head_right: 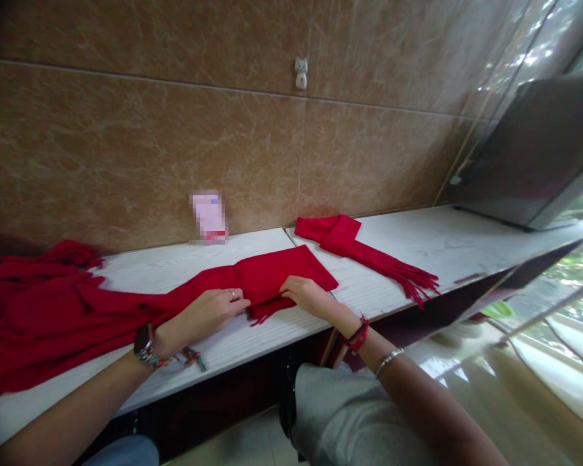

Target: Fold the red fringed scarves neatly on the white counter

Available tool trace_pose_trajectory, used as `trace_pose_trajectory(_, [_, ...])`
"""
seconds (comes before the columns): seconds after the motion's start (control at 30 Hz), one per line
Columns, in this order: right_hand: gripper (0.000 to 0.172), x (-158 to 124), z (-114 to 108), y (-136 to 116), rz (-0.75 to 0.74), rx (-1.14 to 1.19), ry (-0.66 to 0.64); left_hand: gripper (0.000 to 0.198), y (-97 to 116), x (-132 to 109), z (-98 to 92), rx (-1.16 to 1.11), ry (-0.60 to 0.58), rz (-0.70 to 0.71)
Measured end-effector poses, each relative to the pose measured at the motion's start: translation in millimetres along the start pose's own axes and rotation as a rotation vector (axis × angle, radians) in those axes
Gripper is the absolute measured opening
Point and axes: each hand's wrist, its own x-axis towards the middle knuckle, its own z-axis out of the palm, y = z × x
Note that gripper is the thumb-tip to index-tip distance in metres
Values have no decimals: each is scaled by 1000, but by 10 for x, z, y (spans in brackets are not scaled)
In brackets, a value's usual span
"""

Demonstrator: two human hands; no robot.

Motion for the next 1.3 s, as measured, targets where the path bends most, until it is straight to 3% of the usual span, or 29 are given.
trace_pose_trajectory(0.07, [26, 4, 27, 7, 4, -11, -13, 19, 35, 23, 75, -19, 41, -44])
trace_pose_trajectory(0.2, [23, 19, 60, -10, 12, -22, -2, 31, 123, 92, 199, -71, 91, -139])
trace_pose_trajectory(0.33, [19, 11, 18, -74, 20, 43, 51, 22, 160, 121, 225, -142, 116, -190])
trace_pose_trajectory(0.43, [19, -7, -42, -127, 6, 72, -40, 18, 159, 116, 213, -164, 135, -210])
trace_pose_trajectory(0.57, [19, -23, -67, -154, 7, 36, -147, 13, 149, 105, 181, -198, 84, -186])
trace_pose_trajectory(0.77, [15, -35, -6, -117, -2, 11, -115, 13, 33, 82, 115, -288, 39, -101])
trace_pose_trajectory(1.03, [7, -48, -5, -80, -28, 36, -44, 13, 73, 73, 81, 69, -1, 74])
trace_pose_trajectory(1.3, [18, -54, 170, 84, -80, 32, -29, 10, 128, 67, 41, 106, 63, 12])
